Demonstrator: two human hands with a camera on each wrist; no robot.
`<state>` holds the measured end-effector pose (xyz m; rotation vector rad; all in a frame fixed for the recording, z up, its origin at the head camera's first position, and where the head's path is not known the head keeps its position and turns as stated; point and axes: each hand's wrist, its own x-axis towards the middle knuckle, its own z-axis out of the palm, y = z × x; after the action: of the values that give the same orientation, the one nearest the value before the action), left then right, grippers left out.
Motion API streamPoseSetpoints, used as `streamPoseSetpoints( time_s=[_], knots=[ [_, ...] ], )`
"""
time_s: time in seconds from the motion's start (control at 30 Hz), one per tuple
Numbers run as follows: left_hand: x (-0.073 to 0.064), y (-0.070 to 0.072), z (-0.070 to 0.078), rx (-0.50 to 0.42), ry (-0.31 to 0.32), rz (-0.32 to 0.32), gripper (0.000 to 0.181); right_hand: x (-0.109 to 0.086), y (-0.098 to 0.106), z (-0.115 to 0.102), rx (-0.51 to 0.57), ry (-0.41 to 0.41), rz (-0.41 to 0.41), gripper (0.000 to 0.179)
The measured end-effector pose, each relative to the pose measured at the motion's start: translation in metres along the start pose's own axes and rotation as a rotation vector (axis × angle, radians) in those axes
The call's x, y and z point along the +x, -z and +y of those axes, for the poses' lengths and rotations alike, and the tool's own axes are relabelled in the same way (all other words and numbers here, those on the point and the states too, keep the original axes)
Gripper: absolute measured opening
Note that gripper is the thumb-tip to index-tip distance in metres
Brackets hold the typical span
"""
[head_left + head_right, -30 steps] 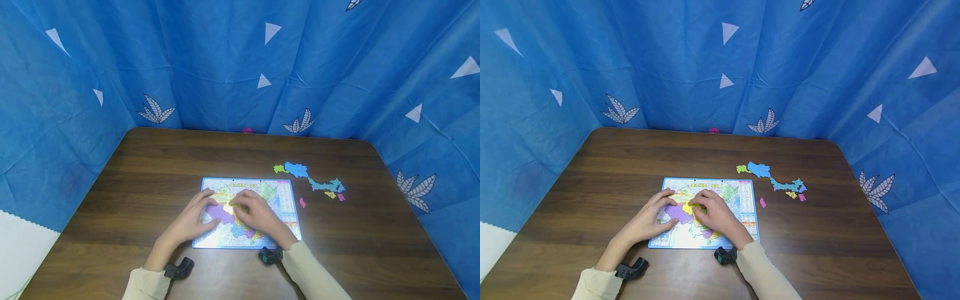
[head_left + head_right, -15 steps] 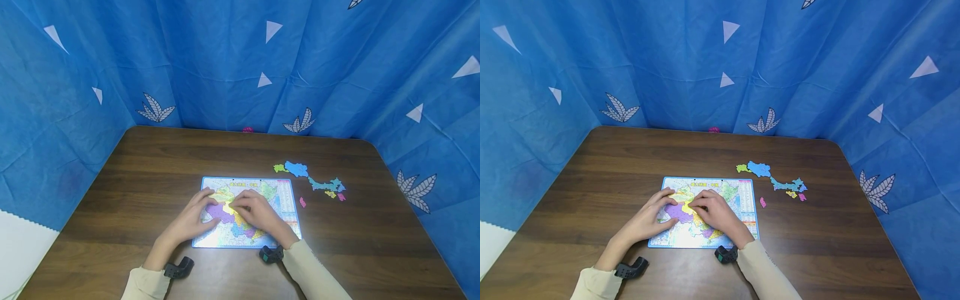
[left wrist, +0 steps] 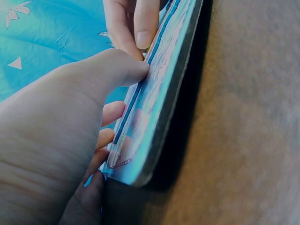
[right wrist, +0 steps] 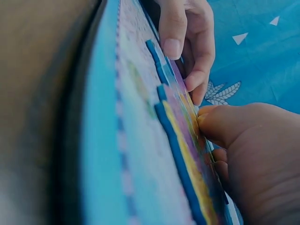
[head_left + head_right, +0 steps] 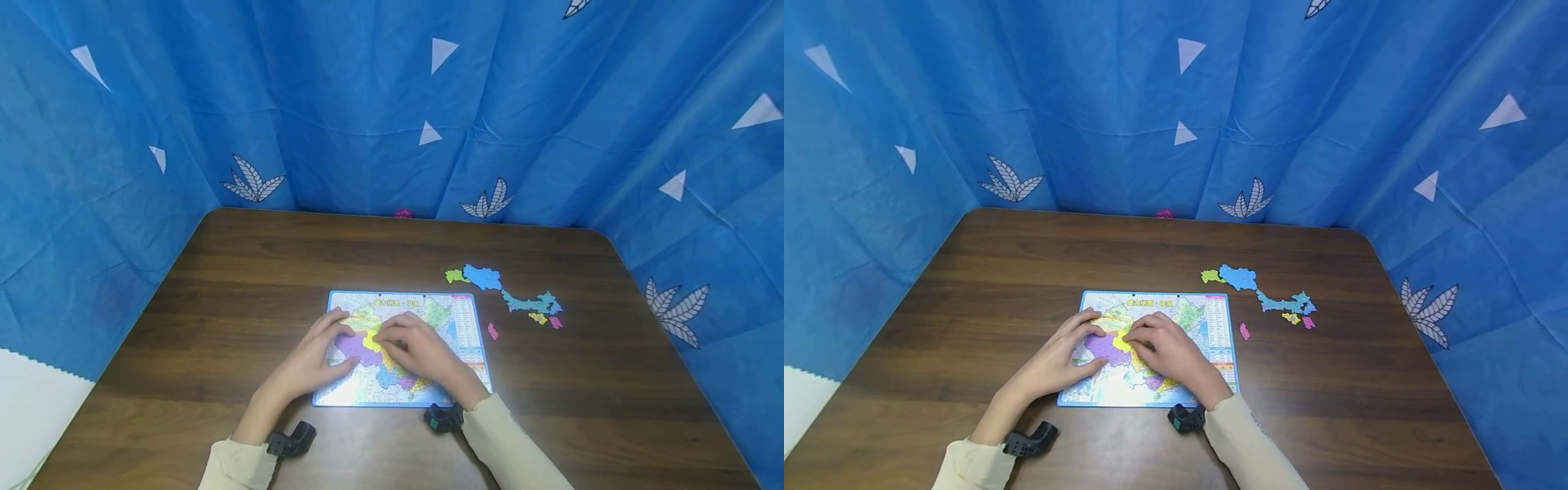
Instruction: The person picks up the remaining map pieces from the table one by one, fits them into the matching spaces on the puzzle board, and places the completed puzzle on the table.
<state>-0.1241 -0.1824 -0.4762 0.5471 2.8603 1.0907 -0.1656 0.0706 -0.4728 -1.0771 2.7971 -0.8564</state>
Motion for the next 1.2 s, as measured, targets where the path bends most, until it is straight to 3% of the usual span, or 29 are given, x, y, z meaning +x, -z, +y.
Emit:
streamPoseSetpoints(
  time_s=[0.27, 0.63, 0.93, 1.2],
  knots=[
    [0.0, 0.0, -0.001, 0.012, 0.006, -0.001, 0.044, -0.01, -0.002, 0.003, 0.007, 0.036, 0.086, 0.024],
    [-0.001, -0.004, -0.003, 0.027, 0.022, 0.013, 0.047, -0.022, 0.003, 0.025, 0.071, 0.093, 0.337, 0.025],
    [-0.004, -0.007, -0.006, 0.035, -0.008, 0.039, 0.066, -0.024, 0.01, 0.045, 0.105, 0.052, 0.496, 0.023],
    [-0.005, -0.009, -0.008, 0.057, 0.0, 0.077, 0.073, -0.028, 0.029, 0.066, 0.159, -0.063, 0.541, 0.026]
  ],
)
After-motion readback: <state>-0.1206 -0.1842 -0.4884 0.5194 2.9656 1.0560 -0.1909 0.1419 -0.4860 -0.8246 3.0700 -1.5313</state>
